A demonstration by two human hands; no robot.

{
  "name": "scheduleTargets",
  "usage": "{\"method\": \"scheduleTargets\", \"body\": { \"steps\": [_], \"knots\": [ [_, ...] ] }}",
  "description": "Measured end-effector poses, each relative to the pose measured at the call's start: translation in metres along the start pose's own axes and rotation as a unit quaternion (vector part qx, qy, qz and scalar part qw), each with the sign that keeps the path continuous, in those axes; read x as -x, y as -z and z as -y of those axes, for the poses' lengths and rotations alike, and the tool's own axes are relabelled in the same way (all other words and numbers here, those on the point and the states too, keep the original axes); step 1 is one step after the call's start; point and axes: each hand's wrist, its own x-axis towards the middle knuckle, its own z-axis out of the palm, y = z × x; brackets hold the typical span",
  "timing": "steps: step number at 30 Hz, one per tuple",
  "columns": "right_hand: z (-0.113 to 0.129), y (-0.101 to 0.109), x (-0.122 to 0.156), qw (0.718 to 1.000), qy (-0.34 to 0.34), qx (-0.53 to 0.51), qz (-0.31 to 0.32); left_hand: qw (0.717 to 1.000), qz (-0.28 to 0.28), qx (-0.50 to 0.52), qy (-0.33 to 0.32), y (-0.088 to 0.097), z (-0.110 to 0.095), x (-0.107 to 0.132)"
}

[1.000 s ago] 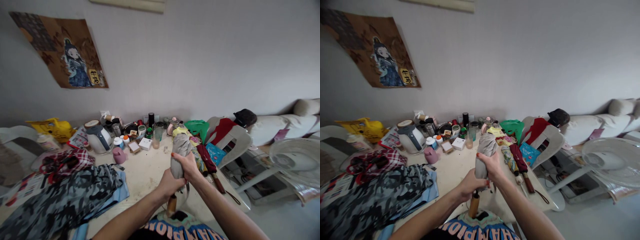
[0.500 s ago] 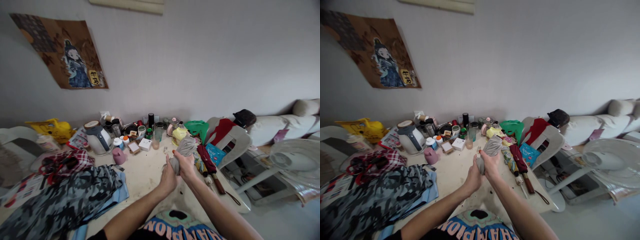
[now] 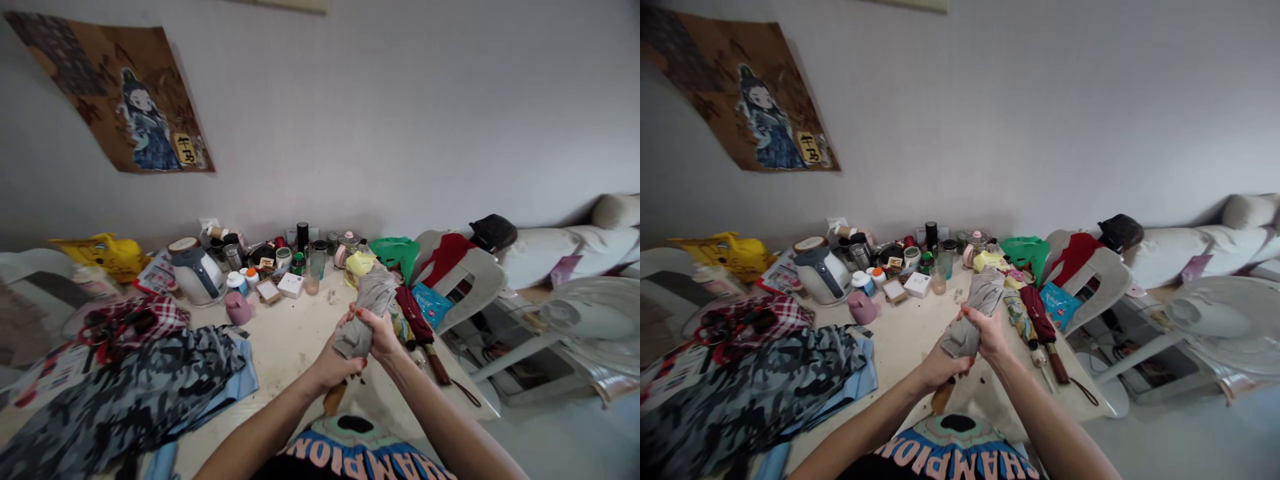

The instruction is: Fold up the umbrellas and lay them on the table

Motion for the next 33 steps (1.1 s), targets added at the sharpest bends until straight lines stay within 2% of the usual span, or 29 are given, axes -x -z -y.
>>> {"method": "scheduleTargets", "body": {
  "steps": [2,4,7,8,10,13,15,16,17,19,22,24,26,28,30,33],
  "knots": [
    [-0.008,-0.001,-0.005,0.996,0.033,0.032,-0.074,0.992,-0.06,-0.1,-0.044,-0.002,0.008,-0.003],
    [-0.015,-0.002,-0.011,0.984,0.084,0.061,-0.142,0.971,-0.102,-0.203,-0.07,-0.003,0.015,-0.005],
    [-0.022,-0.001,-0.016,0.975,0.109,0.08,-0.179,0.941,-0.119,-0.312,-0.049,-0.004,0.018,-0.004],
    [-0.022,0.001,-0.016,0.975,0.108,0.079,-0.177,0.939,-0.114,-0.322,-0.036,-0.004,0.017,-0.002],
    [-0.019,0.005,-0.015,0.979,0.108,0.082,-0.155,0.953,-0.093,-0.286,-0.028,-0.003,0.012,0.0],
    [-0.013,0.014,-0.011,0.984,0.101,0.082,-0.123,0.991,-0.01,-0.131,-0.024,0.003,0.001,0.0],
    [-0.011,0.018,-0.008,0.988,0.08,0.077,-0.109,0.998,0.037,-0.052,-0.013,0.011,-0.007,-0.001],
    [-0.01,0.02,-0.007,0.989,0.071,0.077,-0.103,0.998,0.044,-0.048,-0.013,0.016,-0.011,-0.002],
    [-0.01,0.021,-0.006,0.99,0.065,0.079,-0.096,0.997,0.037,-0.071,-0.022,0.021,-0.016,-0.003],
    [-0.011,0.023,-0.006,0.991,0.064,0.082,-0.089,0.982,0.004,-0.178,-0.066,0.03,-0.028,-0.002],
    [-0.013,0.027,-0.008,0.991,0.06,0.075,-0.096,0.926,-0.008,-0.358,-0.121,0.037,-0.05,0.007],
    [-0.014,0.027,-0.009,0.989,0.068,0.08,-0.107,0.906,-0.011,-0.395,-0.153,0.039,-0.065,0.014],
    [-0.014,0.022,-0.007,0.987,0.081,0.083,-0.11,0.913,-0.03,-0.366,-0.175,0.043,-0.076,0.017],
    [-0.013,0.014,-0.001,0.99,0.079,0.065,-0.098,0.933,-0.05,-0.313,-0.171,0.048,-0.082,0.011],
    [-0.01,0.003,0.007,0.994,0.064,0.028,-0.084,0.962,-0.051,-0.239,-0.123,0.055,-0.08,-0.001],
    [-0.005,-0.011,0.016,0.996,0.042,-0.013,-0.074,0.998,-0.008,-0.068,0.006,0.058,-0.06,-0.021]
  ]
}}
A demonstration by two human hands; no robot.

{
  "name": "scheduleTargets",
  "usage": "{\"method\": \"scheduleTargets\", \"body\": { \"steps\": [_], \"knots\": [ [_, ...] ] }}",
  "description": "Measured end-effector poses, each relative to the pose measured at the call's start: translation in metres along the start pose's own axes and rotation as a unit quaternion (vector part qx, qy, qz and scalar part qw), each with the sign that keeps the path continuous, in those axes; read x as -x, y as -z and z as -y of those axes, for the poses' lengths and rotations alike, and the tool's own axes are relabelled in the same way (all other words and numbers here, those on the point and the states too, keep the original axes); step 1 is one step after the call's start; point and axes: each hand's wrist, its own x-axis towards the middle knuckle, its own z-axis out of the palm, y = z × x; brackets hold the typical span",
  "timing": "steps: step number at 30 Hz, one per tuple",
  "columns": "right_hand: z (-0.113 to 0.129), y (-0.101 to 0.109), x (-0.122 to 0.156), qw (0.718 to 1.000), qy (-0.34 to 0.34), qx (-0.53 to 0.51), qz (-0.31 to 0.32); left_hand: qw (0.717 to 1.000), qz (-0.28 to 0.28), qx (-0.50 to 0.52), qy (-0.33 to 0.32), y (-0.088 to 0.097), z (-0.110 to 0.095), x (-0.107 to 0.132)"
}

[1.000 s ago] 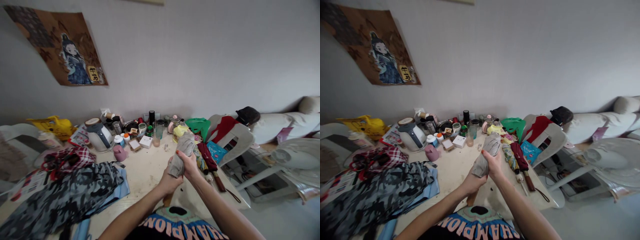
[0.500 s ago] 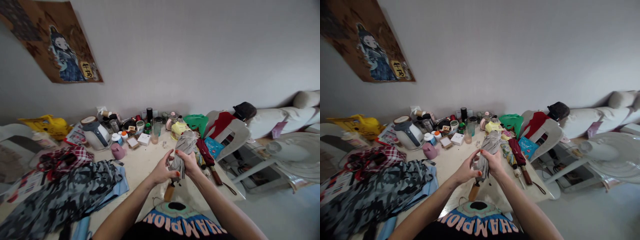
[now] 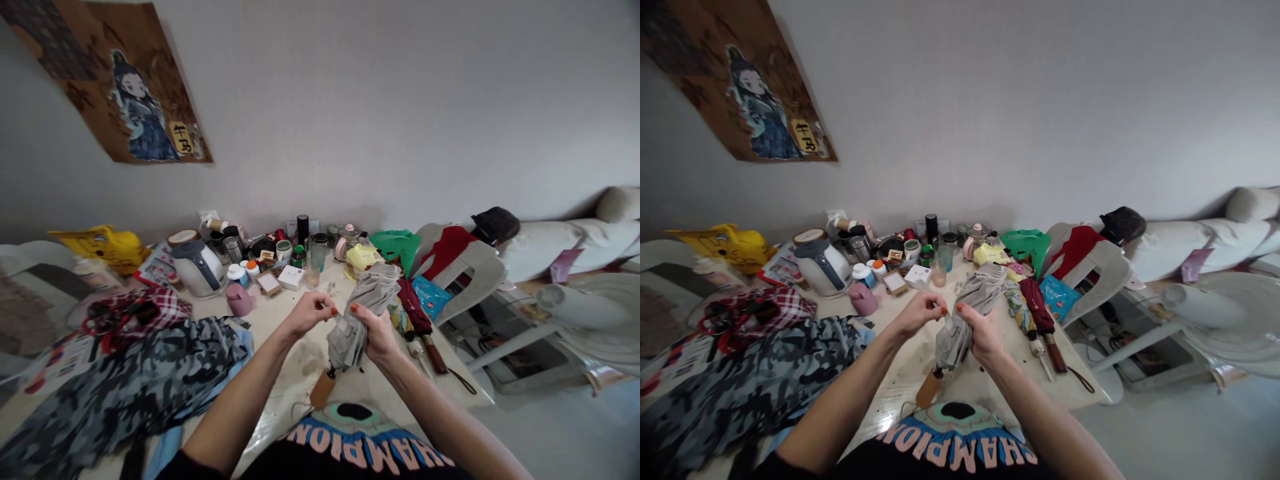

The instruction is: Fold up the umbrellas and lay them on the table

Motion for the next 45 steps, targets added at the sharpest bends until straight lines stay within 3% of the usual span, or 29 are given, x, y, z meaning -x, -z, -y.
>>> {"method": "scheduleTargets", "body": {
  "steps": [5,8,11,13,15,17,19,21,26,29,30,32,35,41,45],
  "knots": [
    [0.004,0.002,0.0,0.999,0.0,-0.015,-0.041,0.988,0.007,0.109,0.109,-0.026,0.043,-0.004],
    [0.002,0.009,-0.005,0.998,0.004,-0.014,-0.058,0.98,-0.026,0.097,0.174,-0.027,0.053,0.001],
    [-0.001,0.017,-0.01,0.997,-0.003,-0.014,-0.071,0.988,-0.106,-0.058,0.1,-0.011,0.053,0.005],
    [-0.003,0.022,-0.014,0.996,-0.009,-0.014,-0.089,0.973,-0.167,-0.159,0.027,-0.002,0.05,0.012],
    [-0.005,0.024,-0.017,0.994,-0.015,-0.01,-0.107,0.962,-0.187,-0.2,-0.009,-0.001,0.044,0.024],
    [-0.007,0.024,-0.017,0.993,-0.012,-0.005,-0.117,0.966,-0.143,-0.213,-0.028,-0.01,0.035,0.037],
    [-0.009,0.02,-0.015,0.994,-0.001,0.004,-0.112,0.968,-0.064,-0.238,-0.045,-0.025,0.026,0.044],
    [-0.012,0.013,-0.009,0.996,0.014,0.027,-0.089,0.97,-0.005,-0.242,-0.018,-0.038,0.02,0.043],
    [-0.008,0.004,-0.001,0.998,0.01,0.044,-0.043,0.991,0.086,-0.051,0.094,-0.047,0.016,0.026],
    [0.0,0.01,-0.005,0.998,0.01,0.011,-0.056,0.991,0.118,0.039,0.049,-0.042,0.014,0.03],
    [0.003,0.013,-0.007,0.998,0.017,0.003,-0.06,0.994,0.098,0.043,0.017,-0.041,0.013,0.034],
    [0.007,0.019,-0.012,0.997,0.032,-0.01,-0.068,0.999,0.008,0.002,-0.045,-0.041,0.012,0.042],
    [0.011,0.025,-0.016,0.997,0.039,-0.02,-0.068,0.981,-0.106,-0.119,-0.106,-0.045,0.01,0.051],
    [0.007,0.027,-0.015,0.999,0.022,-0.012,-0.043,0.954,-0.148,-0.207,-0.161,-0.058,0.005,0.059],
    [0.003,0.025,-0.015,0.999,0.004,-0.014,-0.041,0.918,-0.15,-0.262,-0.257,-0.065,0.003,0.068]
  ]
}}
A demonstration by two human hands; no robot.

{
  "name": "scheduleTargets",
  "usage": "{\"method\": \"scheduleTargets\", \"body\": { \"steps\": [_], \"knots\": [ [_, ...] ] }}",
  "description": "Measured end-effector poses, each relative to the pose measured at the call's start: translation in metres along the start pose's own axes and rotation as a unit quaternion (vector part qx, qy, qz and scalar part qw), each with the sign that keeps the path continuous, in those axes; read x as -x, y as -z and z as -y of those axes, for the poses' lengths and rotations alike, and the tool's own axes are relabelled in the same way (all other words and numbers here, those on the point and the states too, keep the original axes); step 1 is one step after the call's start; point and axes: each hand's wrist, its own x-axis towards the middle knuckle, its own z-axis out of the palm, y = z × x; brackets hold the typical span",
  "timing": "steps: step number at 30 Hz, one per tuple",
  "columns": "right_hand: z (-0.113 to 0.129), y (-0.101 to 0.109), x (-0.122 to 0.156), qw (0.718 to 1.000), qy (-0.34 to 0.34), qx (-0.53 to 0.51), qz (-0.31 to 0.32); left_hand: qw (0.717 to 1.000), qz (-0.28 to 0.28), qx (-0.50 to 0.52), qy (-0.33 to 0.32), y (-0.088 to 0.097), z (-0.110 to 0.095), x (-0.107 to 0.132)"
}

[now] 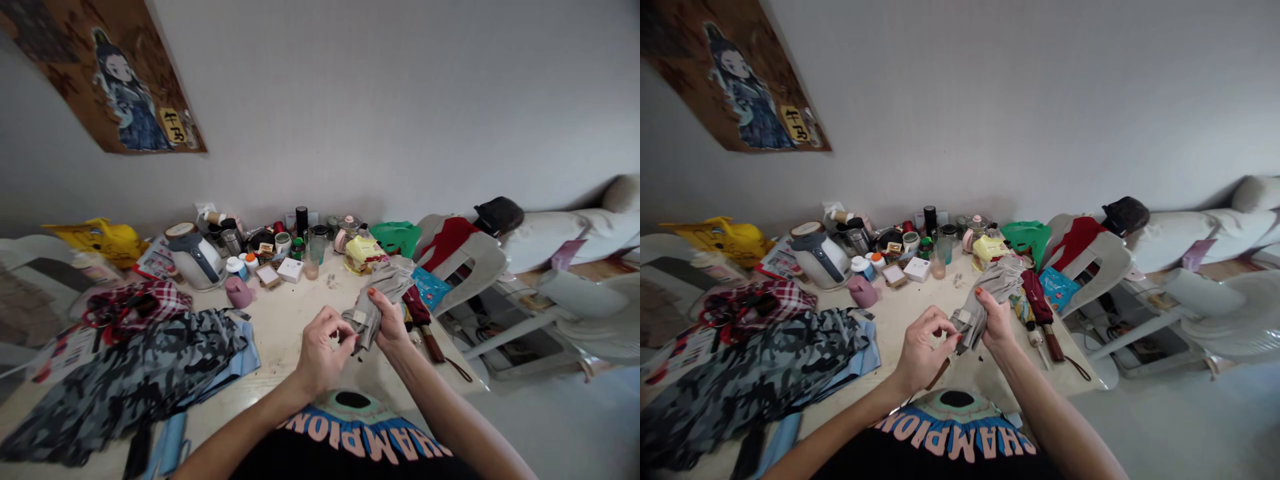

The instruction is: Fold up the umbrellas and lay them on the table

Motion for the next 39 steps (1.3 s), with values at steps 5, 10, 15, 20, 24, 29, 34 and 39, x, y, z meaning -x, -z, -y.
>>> {"method": "scheduleTargets", "body": {
  "steps": [5,10,15,20,24,29,34,39],
  "knots": [
    [-0.001,-0.004,0.0,1.0,-0.022,0.001,0.008,0.993,0.059,-0.008,-0.098,-0.003,0.0,0.006],
    [0.0,-0.007,-0.001,0.998,-0.047,-0.046,-0.018,0.999,0.012,-0.016,-0.043,0.001,0.007,0.002],
    [-0.003,-0.006,-0.001,0.999,-0.034,-0.028,0.0,0.999,0.005,-0.052,-0.006,0.002,0.003,0.001],
    [-0.008,-0.005,-0.001,0.999,-0.031,-0.034,-0.024,0.996,0.018,-0.019,0.091,0.003,0.009,-0.003],
    [-0.009,-0.006,-0.003,0.999,-0.034,-0.019,-0.027,0.982,0.022,0.034,0.183,0.008,0.014,-0.005],
    [-0.006,-0.013,0.001,0.999,-0.004,-0.003,-0.046,0.997,0.01,-0.047,0.06,0.007,0.009,-0.002],
    [-0.007,-0.02,0.002,0.997,-0.025,-0.012,-0.066,0.986,0.04,0.025,0.161,0.001,0.023,-0.016],
    [-0.008,-0.016,-0.008,0.995,-0.051,-0.027,-0.082,0.945,0.028,0.183,0.271,0.003,0.046,-0.033]
  ]
}}
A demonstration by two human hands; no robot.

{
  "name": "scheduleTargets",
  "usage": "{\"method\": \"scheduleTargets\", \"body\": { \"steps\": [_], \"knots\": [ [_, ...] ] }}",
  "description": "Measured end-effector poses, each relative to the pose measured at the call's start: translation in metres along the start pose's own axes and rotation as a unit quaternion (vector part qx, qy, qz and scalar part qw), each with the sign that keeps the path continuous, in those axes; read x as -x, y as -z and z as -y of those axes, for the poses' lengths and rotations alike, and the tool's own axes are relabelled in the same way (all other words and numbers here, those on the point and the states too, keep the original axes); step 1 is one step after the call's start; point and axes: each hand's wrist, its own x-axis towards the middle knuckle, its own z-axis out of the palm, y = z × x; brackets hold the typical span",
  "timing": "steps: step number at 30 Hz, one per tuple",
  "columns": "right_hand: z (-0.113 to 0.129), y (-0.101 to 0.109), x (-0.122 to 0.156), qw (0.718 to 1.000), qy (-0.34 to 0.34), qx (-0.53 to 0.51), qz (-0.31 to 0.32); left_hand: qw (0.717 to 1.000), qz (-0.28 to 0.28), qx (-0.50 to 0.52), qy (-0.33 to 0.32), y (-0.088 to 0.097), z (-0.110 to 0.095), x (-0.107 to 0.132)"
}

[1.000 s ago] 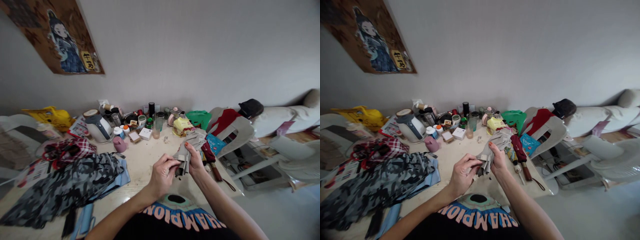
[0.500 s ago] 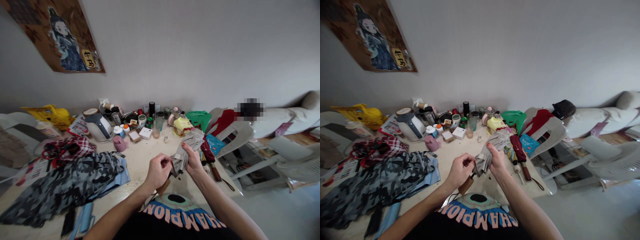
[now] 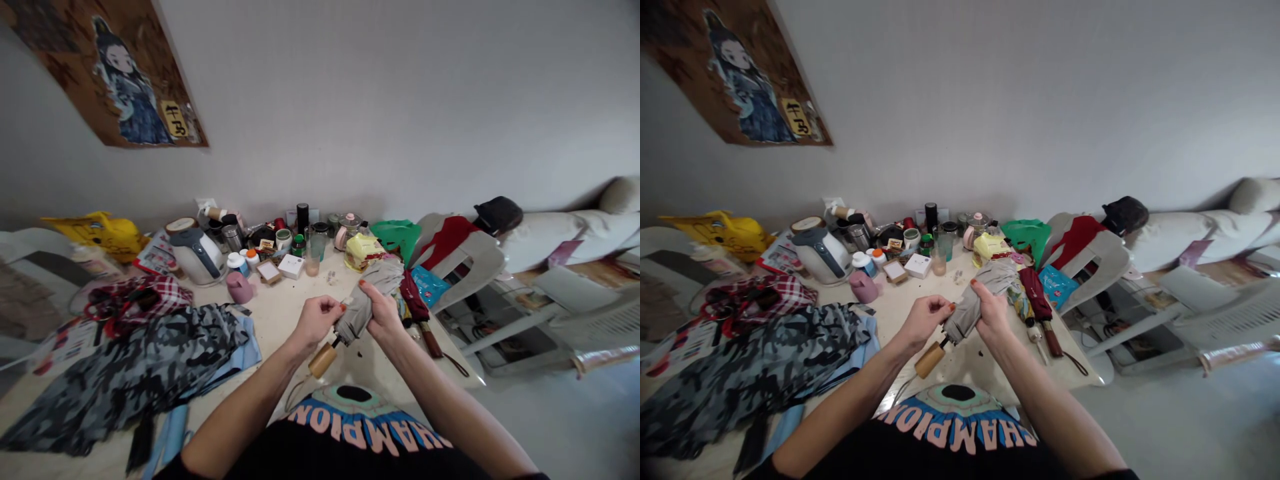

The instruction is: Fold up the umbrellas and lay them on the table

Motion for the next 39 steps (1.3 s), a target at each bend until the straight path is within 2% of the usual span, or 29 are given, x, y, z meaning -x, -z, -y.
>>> {"method": "scheduleTargets", "body": {
  "steps": [2,3,4,6,9,12,14,19,22,28,31,36,39],
  "knots": [
    [0.002,0.002,-0.001,1.0,-0.008,0.006,-0.003,0.999,-0.016,0.03,0.032,0.005,0.006,-0.003],
    [0.004,0.002,-0.001,1.0,-0.012,0.008,-0.002,0.997,0.0,0.046,0.057,0.008,0.009,-0.004],
    [0.006,0.002,0.001,1.0,-0.014,0.008,0.003,0.993,0.038,0.067,0.089,0.01,0.014,-0.004],
    [0.009,0.001,0.007,0.999,-0.021,0.01,0.03,0.968,0.16,0.121,0.151,0.012,0.023,-0.004],
    [0.011,-0.005,0.019,0.995,-0.038,0.029,0.086,0.902,0.333,0.202,0.188,0.009,0.03,-0.003],
    [0.012,-0.008,0.025,0.991,-0.039,0.052,0.121,0.853,0.41,0.266,0.185,0.003,0.025,-0.004],
    [0.012,-0.009,0.026,0.99,-0.025,0.064,0.125,0.849,0.416,0.276,0.173,-0.001,0.018,-0.006],
    [0.01,-0.007,0.024,0.989,0.04,0.084,0.113,0.896,0.364,0.222,0.123,-0.007,0.008,-0.009],
    [0.008,-0.005,0.024,0.987,0.052,0.112,0.106,0.901,0.356,0.209,0.134,-0.012,0.008,-0.006],
    [0.007,-0.001,0.026,0.979,0.074,0.154,0.11,0.924,0.291,0.207,0.138,-0.019,0.005,0.004],
    [0.01,-0.003,0.028,0.981,0.059,0.139,0.126,0.916,0.307,0.213,0.147,-0.016,0.009,0.003],
    [0.015,-0.001,0.031,0.977,0.038,0.168,0.124,0.869,0.377,0.274,0.164,-0.011,0.019,0.001],
    [0.015,0.003,0.03,0.972,0.045,0.198,0.115,0.864,0.395,0.272,0.154,-0.012,0.019,0.001]
  ]
}}
